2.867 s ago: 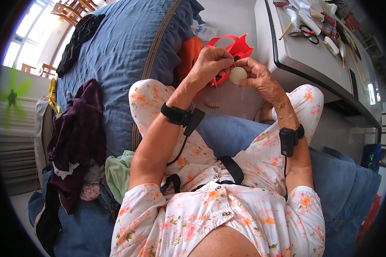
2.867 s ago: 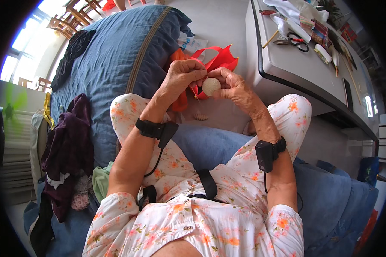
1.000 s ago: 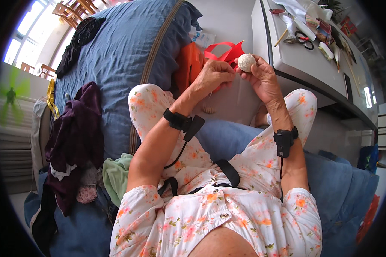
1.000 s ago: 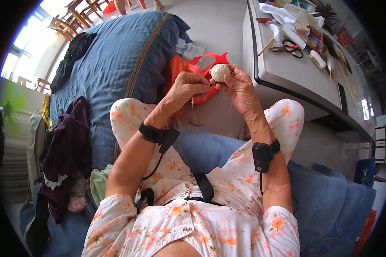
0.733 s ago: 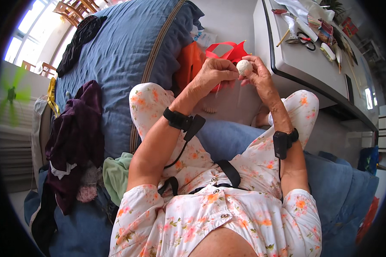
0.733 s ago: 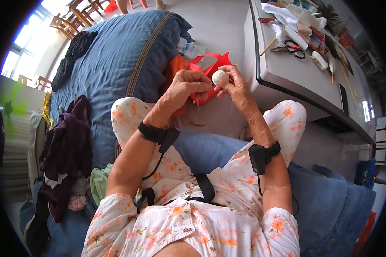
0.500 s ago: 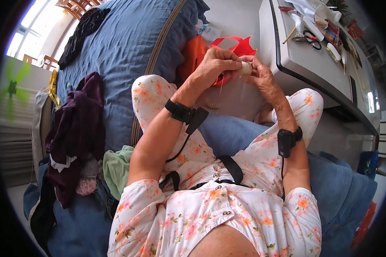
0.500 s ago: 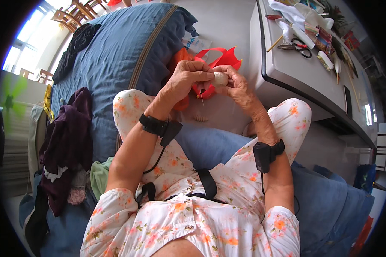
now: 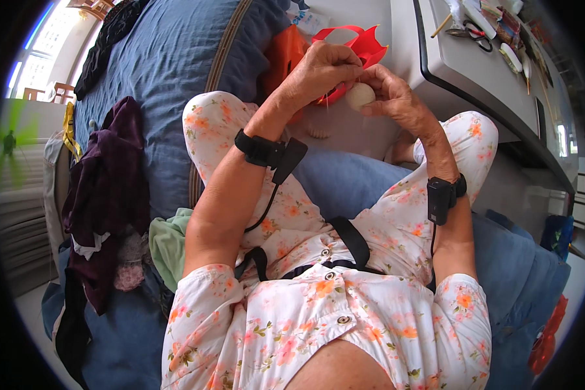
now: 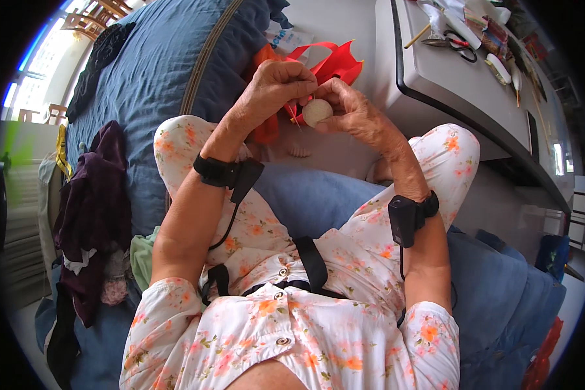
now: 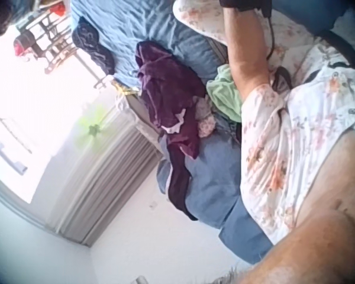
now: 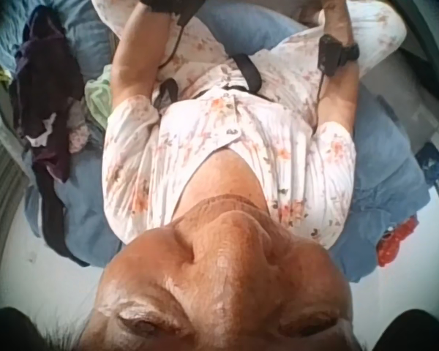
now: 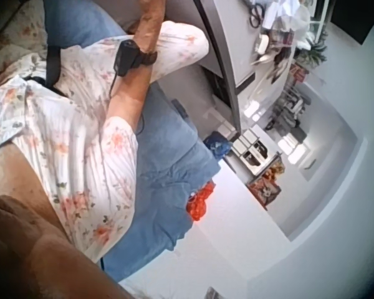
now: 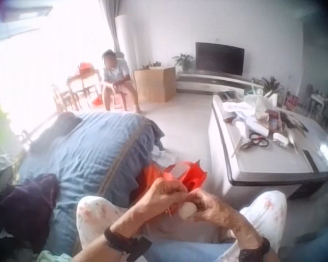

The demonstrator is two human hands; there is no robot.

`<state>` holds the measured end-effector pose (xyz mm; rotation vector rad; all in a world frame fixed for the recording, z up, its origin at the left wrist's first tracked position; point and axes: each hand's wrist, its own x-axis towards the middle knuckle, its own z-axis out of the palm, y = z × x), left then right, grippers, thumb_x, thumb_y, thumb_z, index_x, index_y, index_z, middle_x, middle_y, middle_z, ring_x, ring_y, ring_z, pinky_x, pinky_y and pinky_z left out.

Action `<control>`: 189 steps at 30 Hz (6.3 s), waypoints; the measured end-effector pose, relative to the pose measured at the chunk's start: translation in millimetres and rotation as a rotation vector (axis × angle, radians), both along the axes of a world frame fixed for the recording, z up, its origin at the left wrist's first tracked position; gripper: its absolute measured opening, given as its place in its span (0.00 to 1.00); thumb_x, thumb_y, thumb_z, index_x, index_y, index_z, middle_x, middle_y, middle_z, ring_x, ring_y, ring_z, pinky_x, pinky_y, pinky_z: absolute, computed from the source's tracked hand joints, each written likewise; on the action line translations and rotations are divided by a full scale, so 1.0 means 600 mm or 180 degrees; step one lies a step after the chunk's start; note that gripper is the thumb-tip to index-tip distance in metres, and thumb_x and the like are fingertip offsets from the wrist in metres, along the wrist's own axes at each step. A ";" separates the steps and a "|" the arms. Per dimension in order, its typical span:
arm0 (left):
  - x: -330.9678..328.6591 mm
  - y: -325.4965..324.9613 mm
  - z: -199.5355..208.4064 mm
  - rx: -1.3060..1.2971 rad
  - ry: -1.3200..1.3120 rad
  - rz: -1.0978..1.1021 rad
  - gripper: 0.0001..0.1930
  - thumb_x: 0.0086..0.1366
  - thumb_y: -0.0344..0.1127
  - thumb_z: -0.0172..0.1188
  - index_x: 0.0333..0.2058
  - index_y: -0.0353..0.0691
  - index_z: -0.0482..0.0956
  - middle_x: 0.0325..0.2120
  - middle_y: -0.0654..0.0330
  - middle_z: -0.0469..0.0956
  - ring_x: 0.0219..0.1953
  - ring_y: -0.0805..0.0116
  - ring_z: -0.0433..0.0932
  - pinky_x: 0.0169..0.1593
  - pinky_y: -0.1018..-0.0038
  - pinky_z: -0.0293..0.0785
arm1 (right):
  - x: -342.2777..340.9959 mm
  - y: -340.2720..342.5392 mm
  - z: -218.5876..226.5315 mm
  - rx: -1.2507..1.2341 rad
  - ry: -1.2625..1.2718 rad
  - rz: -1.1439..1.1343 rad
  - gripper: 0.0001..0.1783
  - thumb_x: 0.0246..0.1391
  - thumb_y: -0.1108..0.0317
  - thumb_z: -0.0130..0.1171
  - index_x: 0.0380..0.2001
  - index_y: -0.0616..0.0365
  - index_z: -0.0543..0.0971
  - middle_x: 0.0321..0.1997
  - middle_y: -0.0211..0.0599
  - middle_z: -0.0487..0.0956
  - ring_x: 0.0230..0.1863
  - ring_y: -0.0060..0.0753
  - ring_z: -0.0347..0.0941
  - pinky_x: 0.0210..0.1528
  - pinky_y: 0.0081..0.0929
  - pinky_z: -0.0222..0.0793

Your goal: Repairing or sewing a small white round object using a needle and thread.

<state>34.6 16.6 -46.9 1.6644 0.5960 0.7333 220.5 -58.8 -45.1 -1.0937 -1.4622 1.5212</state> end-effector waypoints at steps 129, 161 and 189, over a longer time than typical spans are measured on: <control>0.003 -0.020 0.032 -0.0734 -0.0288 0.0067 0.06 0.57 0.29 0.59 0.29 0.32 0.80 0.20 0.62 0.77 0.23 0.78 0.74 0.29 0.82 0.69 | 0.002 0.031 -0.032 0.0740 0.0522 -0.1240 0.22 0.55 0.73 0.57 0.54 0.57 0.70 0.43 0.31 0.72 0.46 0.22 0.71 0.50 0.21 0.71; 0.012 -0.014 -0.001 -0.1397 -0.0858 -0.0300 0.12 0.66 0.31 0.49 0.39 0.26 0.76 0.30 0.50 0.80 0.33 0.65 0.81 0.39 0.76 0.76 | 0.063 0.045 -0.035 0.0264 0.3216 -0.1184 0.20 0.56 0.61 0.58 0.44 0.68 0.72 0.42 0.47 0.77 0.48 0.46 0.74 0.53 0.39 0.73; -0.037 0.006 0.015 -0.2023 -0.1585 -0.0057 0.04 0.59 0.27 0.58 0.27 0.34 0.76 0.15 0.70 0.64 0.15 0.84 0.58 0.18 0.86 0.51 | 0.003 0.008 -0.002 0.0119 -0.0232 0.0271 0.27 0.43 0.80 0.62 0.50 0.58 0.71 0.46 0.33 0.73 0.47 0.24 0.72 0.51 0.24 0.70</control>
